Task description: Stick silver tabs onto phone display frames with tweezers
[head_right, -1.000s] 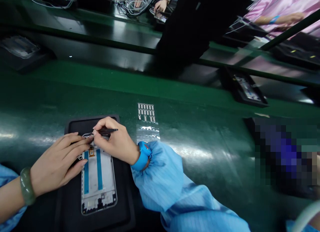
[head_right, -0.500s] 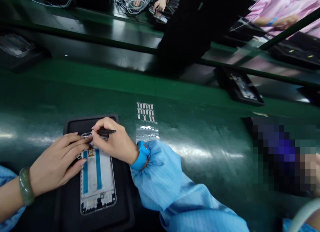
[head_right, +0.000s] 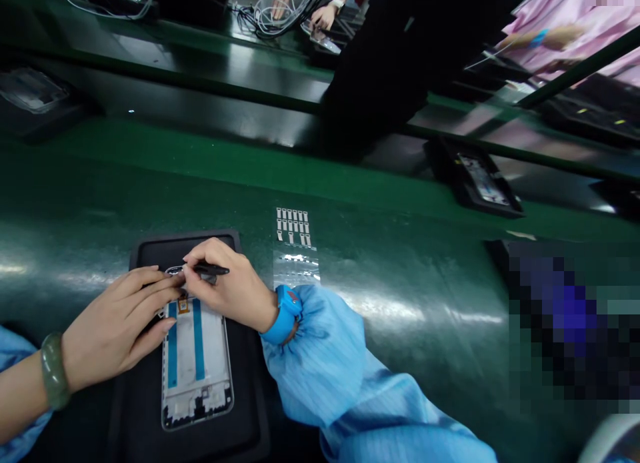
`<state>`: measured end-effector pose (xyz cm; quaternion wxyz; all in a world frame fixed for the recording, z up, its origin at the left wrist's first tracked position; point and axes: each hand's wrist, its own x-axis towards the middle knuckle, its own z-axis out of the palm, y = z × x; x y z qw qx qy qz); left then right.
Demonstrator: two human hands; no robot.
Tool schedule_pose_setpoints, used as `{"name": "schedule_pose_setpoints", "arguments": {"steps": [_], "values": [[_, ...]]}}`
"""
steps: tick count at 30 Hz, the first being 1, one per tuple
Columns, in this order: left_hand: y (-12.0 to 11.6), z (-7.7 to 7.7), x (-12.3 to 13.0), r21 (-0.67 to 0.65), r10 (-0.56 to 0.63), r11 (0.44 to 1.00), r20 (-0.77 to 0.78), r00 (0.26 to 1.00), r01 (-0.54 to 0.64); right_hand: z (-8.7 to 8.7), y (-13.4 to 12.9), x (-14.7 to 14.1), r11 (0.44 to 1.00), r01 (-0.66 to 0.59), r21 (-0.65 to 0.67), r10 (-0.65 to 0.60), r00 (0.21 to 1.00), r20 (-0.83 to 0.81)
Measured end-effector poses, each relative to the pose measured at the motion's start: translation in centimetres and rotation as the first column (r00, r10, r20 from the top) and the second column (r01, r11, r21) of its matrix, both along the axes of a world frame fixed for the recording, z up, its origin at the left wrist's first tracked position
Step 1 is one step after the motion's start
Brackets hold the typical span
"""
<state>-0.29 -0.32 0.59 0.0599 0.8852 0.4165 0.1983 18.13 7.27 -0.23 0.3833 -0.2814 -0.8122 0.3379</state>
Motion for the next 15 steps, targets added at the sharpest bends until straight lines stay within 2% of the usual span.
{"name": "schedule_pose_setpoints", "arguments": {"steps": [9, 12, 15], "values": [[0.0, 0.1, 0.0, -0.011, 0.032, 0.999, 0.018, 0.999, -0.031, 0.7, 0.3, -1.5, 0.994, -0.04, 0.104, 0.024, 0.988, 0.153], [0.0, 0.0, 0.0, -0.05, 0.068, 0.997, 0.038, 0.997, -0.066, 0.5, 0.4, -1.5, 0.995, -0.011, 0.101, 0.001, 0.995, 0.099], [0.0, 0.0, 0.0, -0.089, 0.082, 0.993, 0.04, 0.996, -0.078, 0.4, 0.5, -1.1, 0.997, 0.056, 0.044, -0.056, 0.998, 0.006]]}}
